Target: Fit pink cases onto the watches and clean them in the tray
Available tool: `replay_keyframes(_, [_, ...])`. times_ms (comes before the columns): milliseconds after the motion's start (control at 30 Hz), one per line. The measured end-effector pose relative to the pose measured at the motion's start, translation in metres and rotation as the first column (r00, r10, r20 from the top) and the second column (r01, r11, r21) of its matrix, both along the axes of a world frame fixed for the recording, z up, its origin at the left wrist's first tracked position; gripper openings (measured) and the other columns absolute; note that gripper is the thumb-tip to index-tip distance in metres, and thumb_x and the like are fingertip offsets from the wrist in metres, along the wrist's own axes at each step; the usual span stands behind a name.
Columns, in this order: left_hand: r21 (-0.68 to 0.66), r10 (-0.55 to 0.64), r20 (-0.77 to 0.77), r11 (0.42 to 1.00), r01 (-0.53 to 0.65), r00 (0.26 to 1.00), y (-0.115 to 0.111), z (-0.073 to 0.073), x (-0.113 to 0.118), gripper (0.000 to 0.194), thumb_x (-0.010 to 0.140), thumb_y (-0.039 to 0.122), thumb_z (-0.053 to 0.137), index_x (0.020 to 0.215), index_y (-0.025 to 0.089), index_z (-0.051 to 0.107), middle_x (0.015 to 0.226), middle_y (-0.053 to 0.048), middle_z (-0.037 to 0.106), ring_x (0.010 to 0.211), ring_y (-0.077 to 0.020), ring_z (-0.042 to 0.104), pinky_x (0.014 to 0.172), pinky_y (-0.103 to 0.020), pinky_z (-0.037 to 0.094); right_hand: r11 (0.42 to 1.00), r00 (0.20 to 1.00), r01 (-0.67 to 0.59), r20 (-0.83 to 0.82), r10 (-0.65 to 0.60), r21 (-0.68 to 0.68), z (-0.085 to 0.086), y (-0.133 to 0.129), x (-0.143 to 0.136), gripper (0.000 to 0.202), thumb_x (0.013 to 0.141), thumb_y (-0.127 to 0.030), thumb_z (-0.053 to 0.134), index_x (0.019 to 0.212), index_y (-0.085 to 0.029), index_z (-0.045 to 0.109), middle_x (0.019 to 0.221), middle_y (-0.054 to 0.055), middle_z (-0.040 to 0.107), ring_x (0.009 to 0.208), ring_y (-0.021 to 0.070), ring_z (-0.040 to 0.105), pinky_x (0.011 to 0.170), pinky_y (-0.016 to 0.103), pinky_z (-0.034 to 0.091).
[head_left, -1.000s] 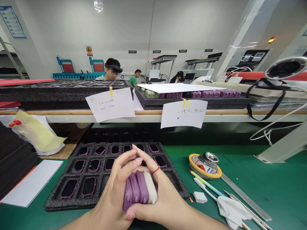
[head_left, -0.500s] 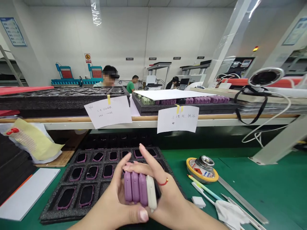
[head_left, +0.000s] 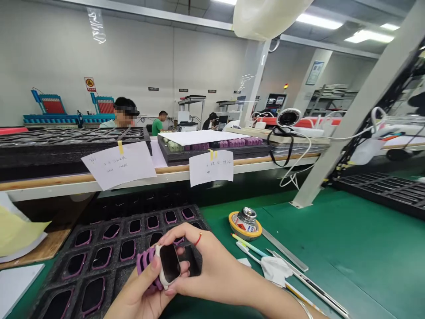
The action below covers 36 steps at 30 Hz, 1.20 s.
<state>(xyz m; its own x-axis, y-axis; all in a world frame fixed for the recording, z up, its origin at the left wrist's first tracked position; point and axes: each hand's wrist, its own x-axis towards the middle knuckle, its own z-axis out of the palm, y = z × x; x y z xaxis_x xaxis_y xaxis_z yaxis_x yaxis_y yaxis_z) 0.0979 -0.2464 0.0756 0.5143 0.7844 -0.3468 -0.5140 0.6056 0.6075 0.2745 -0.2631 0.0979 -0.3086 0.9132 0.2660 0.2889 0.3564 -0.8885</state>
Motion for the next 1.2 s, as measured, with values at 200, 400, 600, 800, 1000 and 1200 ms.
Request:
replay_keyframes(200, [0.049,-0.099,0.14,0.995,0.092,0.985,-0.004,-0.016,-0.003,0.029,0.075,0.034,0.085,0.095,0.014,0.078,0.092,-0.01,0.08,0.08,-0.0188,0.076,0.071,-0.023,0.059,0.998,0.983,-0.04,-0.183,0.03,-0.05,-0.004,-0.005,-0.001,0.052,0.062,-0.012,0.089,0.099,-0.024,0.056,0.117,0.004,0.071,0.108,0.024,0.068,0.091,0.037,0.053])
replay_keyframes(400, [0.089,-0.167,0.102,0.983,0.158,0.981,-0.005,-0.024,-0.006,0.038,0.07,0.042,0.088,0.092,0.012,0.079,0.082,-0.012,0.079,0.078,-0.0182,0.075,0.07,-0.023,0.06,0.997,0.983,-0.079,-0.169,0.076,-0.008,-0.001,-0.006,-0.002,0.025,0.065,-0.012,0.085,0.074,-0.02,0.063,0.114,0.007,0.071,0.106,0.0242,0.068,0.093,0.039,0.052])
replay_keyframes(600, [0.066,-0.143,0.071,0.988,0.138,0.987,0.0,-0.028,-0.007,0.031,0.068,0.038,0.09,0.085,0.015,0.078,0.081,-0.006,0.077,0.064,-0.0103,0.07,0.054,-0.012,0.056,0.996,0.979,-0.078,-0.19,0.069,-0.04,-0.008,-0.001,-0.002,0.012,0.075,-0.021,0.081,0.074,-0.019,0.07,0.114,0.009,0.072,0.105,0.025,0.069,0.09,0.04,0.056])
replay_keyframes(800, [0.125,-0.197,0.161,0.976,0.178,0.967,0.005,-0.031,-0.01,0.038,0.071,0.042,0.087,0.1,0.018,0.078,0.097,-0.01,0.079,0.083,-0.0203,0.077,0.046,-0.01,0.052,0.927,0.892,0.303,-0.409,-0.194,0.222,-0.016,-0.008,0.001,0.013,0.091,-0.026,0.07,0.078,-0.024,0.068,0.088,0.004,0.074,0.088,0.0196,0.072,0.077,0.034,0.061])
replay_keyframes(1000, [0.208,-0.247,0.185,0.956,0.207,0.951,0.004,-0.026,-0.017,0.04,0.072,0.045,0.085,0.1,0.016,0.079,0.093,-0.009,0.079,0.073,-0.0152,0.076,0.043,-0.007,0.047,0.876,0.977,0.19,-0.175,-0.124,0.442,-0.018,-0.016,-0.002,0.036,0.083,-0.024,0.08,0.115,-0.032,0.064,0.118,0.004,0.071,0.113,0.0228,0.067,0.097,0.038,0.056])
replay_keyframes(1200, [0.197,-0.325,0.185,0.937,0.289,0.928,0.003,-0.025,-0.016,0.049,0.07,0.05,0.086,0.101,0.013,0.079,0.088,-0.013,0.079,0.062,-0.0115,0.071,0.043,-0.008,0.043,0.898,0.999,0.046,-0.008,-0.047,0.437,-0.024,-0.011,-0.01,0.072,0.073,-0.03,0.088,0.134,-0.033,0.05,0.135,0.009,0.058,0.127,0.0277,0.057,0.107,0.041,0.05])
